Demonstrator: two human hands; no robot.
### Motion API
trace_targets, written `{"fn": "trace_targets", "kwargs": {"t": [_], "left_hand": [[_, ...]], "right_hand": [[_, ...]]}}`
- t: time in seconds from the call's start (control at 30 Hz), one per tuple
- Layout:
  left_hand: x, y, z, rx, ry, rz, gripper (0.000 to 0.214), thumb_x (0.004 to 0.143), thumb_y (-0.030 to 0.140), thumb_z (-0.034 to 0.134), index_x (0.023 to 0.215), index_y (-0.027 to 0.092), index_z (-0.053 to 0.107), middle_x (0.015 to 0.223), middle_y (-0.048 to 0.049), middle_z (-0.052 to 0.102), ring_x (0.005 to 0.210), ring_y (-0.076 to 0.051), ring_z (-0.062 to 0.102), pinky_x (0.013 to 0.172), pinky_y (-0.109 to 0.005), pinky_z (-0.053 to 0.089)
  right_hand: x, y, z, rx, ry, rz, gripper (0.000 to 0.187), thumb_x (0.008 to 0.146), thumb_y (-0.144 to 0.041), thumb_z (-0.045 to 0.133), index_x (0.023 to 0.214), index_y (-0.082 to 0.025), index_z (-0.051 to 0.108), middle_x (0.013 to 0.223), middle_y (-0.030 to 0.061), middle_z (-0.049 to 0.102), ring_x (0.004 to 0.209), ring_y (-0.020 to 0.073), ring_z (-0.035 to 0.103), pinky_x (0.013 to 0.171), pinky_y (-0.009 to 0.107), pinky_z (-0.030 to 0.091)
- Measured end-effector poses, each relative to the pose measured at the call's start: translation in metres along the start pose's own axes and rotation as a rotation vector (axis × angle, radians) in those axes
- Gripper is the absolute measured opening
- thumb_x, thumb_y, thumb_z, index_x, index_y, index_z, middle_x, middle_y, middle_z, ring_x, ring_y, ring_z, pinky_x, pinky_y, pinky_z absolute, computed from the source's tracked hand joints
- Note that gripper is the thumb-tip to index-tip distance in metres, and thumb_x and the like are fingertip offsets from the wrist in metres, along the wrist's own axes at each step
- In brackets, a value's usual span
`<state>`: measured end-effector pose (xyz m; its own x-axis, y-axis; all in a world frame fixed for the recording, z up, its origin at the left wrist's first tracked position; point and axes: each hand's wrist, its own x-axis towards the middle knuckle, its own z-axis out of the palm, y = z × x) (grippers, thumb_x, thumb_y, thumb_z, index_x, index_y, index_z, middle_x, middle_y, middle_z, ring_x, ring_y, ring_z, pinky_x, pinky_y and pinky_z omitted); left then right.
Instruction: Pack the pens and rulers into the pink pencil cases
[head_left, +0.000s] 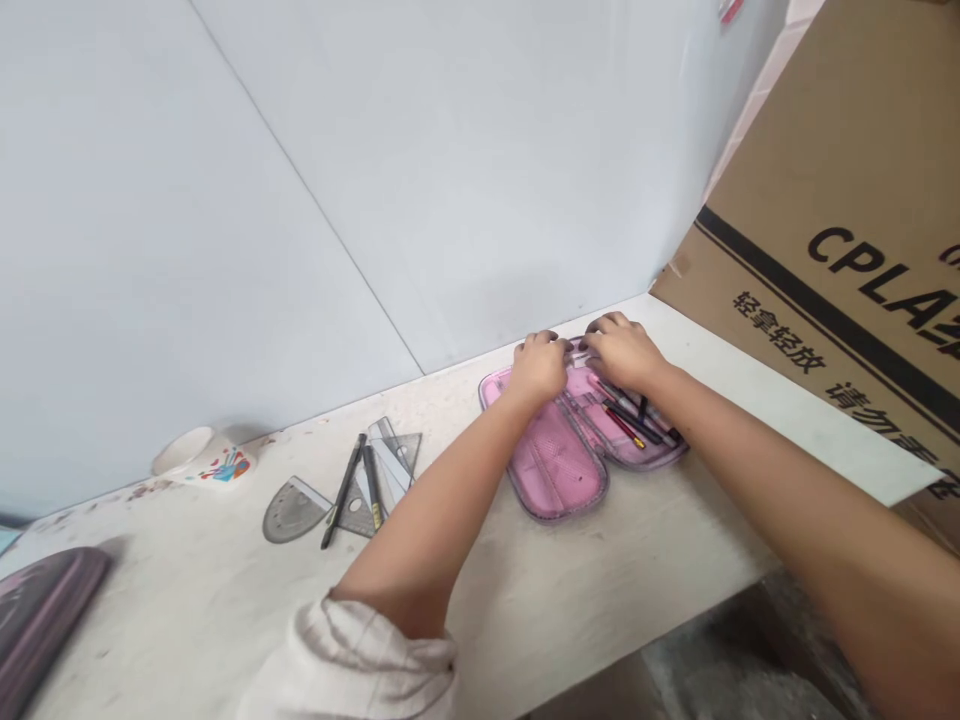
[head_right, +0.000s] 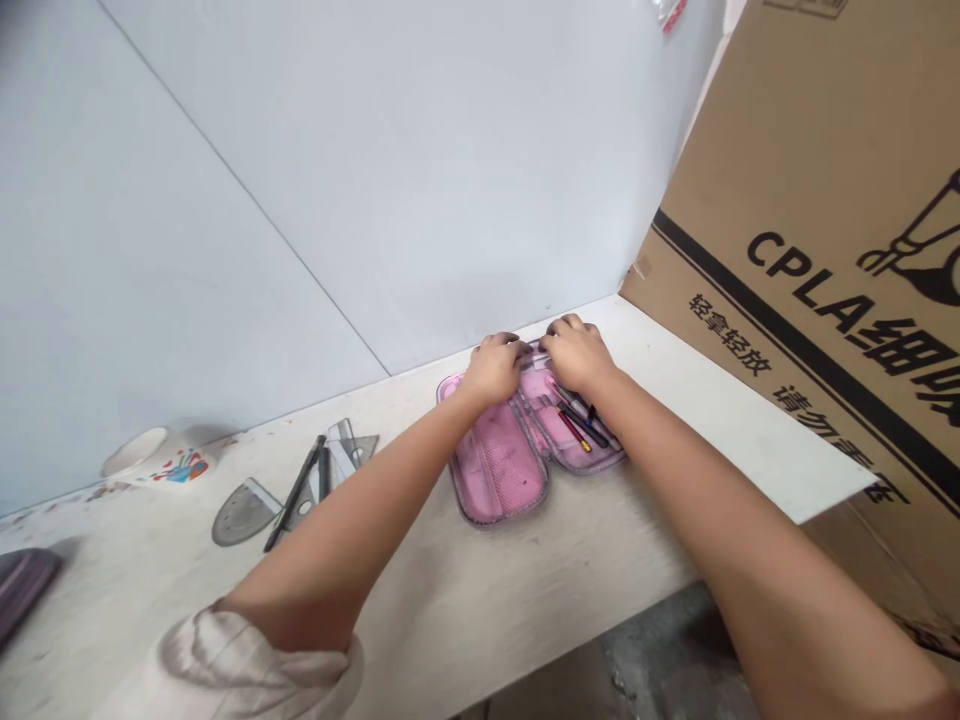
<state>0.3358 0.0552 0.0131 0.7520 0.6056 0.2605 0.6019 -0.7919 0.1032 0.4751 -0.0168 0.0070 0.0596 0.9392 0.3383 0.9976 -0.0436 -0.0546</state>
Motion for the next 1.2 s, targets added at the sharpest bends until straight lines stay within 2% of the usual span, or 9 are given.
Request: {"fn": "trace_targets", "kwargs": {"t": [0.1,0.2,0.3,0.4,0.6,0.77,0.93,1.07,1.2], "left_hand": [[-0.011,-0.012,-0.018,-0.046,0.030,0.012,0.035,0.082,0.014,0.039,0.106,0.022,0.063,0.118,-0.0066,0.057,0.109,-0.024,0.048,0.090,-0.040,0.040],[-0.033,-0.028,-0.049,-0.072,0.093,0.020,0.037,0.073,0.005,0.039,0.090,0.021,0.068,0.114,-0.0041,0.059,0.108,-0.022,0.048,0.092,-0.038,0.038],[-0.067,-0.047,-0.081,-0.061,0.118,-0.004,0.032,0.071,0.006,0.040,0.071,0.020,0.069,0.112,-0.0018,0.061,0.110,-0.022,0.046,0.094,-0.039,0.036],[-0.111,-0.065,-0.102,-0.001,0.118,-0.068,0.030,0.075,0.013,0.041,0.064,0.020,0.068,0.113,-0.0005,0.062,0.113,-0.024,0.043,0.095,-0.043,0.034],[-0.206,-0.100,-0.103,0.122,0.006,-0.178,0.033,0.085,0.025,0.036,0.081,0.018,0.067,0.108,-0.0066,0.061,0.109,-0.024,0.045,0.092,-0.042,0.037],[-0.262,-0.110,-0.099,0.092,-0.039,-0.124,0.029,0.087,0.029,0.037,0.089,0.018,0.065,0.102,-0.0081,0.060,0.106,-0.023,0.047,0.092,-0.039,0.039],[-0.263,-0.092,-0.099,0.001,-0.064,-0.022,0.026,0.087,0.028,0.039,0.096,0.020,0.062,0.101,-0.0069,0.061,0.103,-0.021,0.050,0.092,-0.038,0.040],[-0.229,-0.062,-0.085,-0.081,-0.018,0.054,0.028,0.087,0.023,0.037,0.102,0.016,0.059,0.101,-0.0079,0.062,0.101,-0.020,0.053,0.094,-0.037,0.039],[-0.186,-0.023,-0.064,-0.164,-0.009,0.070,0.032,0.087,0.023,0.035,0.111,0.016,0.055,0.105,-0.0086,0.062,0.102,-0.021,0.053,0.093,-0.036,0.040]], "right_hand": [[0.001,-0.006,-0.014,0.011,0.048,0.008,0.028,0.082,-0.028,0.050,0.105,-0.020,0.064,0.112,0.0114,0.056,0.110,0.0291,0.038,0.082,0.041,0.036],[-0.001,-0.024,-0.034,0.066,0.126,-0.037,0.025,0.082,-0.028,0.049,0.100,-0.020,0.066,0.108,0.0109,0.059,0.108,0.0282,0.039,0.083,0.038,0.036],[-0.009,-0.057,-0.048,0.126,0.141,-0.128,0.025,0.084,-0.028,0.047,0.095,-0.017,0.067,0.101,0.0107,0.061,0.103,0.0261,0.043,0.084,0.036,0.035],[-0.023,-0.105,-0.048,0.188,0.114,-0.237,0.027,0.086,-0.027,0.044,0.092,-0.015,0.067,0.096,0.0105,0.062,0.099,0.0236,0.045,0.087,0.035,0.034],[-0.061,-0.208,-0.019,0.184,-0.046,-0.441,0.032,0.085,-0.039,0.045,0.087,-0.015,0.067,0.098,0.0120,0.058,0.102,0.0247,0.045,0.086,0.037,0.034],[-0.076,-0.245,-0.006,0.031,-0.134,-0.460,0.026,0.077,-0.031,0.053,0.087,-0.011,0.066,0.097,0.0151,0.057,0.102,0.0273,0.044,0.084,0.039,0.035],[-0.072,-0.236,-0.016,0.109,-0.013,-0.329,0.021,0.080,-0.028,0.048,0.083,-0.013,0.063,0.094,0.0119,0.057,0.097,0.0243,0.045,0.082,0.035,0.034],[-0.074,-0.210,-0.024,0.110,0.133,-0.240,0.022,0.081,-0.030,0.047,0.084,-0.013,0.061,0.096,0.0121,0.056,0.096,0.0242,0.044,0.084,0.035,0.033],[-0.081,-0.159,-0.027,0.019,0.203,-0.086,0.024,0.083,-0.030,0.045,0.086,-0.012,0.060,0.094,0.0133,0.056,0.095,0.0258,0.045,0.081,0.036,0.034]]}}
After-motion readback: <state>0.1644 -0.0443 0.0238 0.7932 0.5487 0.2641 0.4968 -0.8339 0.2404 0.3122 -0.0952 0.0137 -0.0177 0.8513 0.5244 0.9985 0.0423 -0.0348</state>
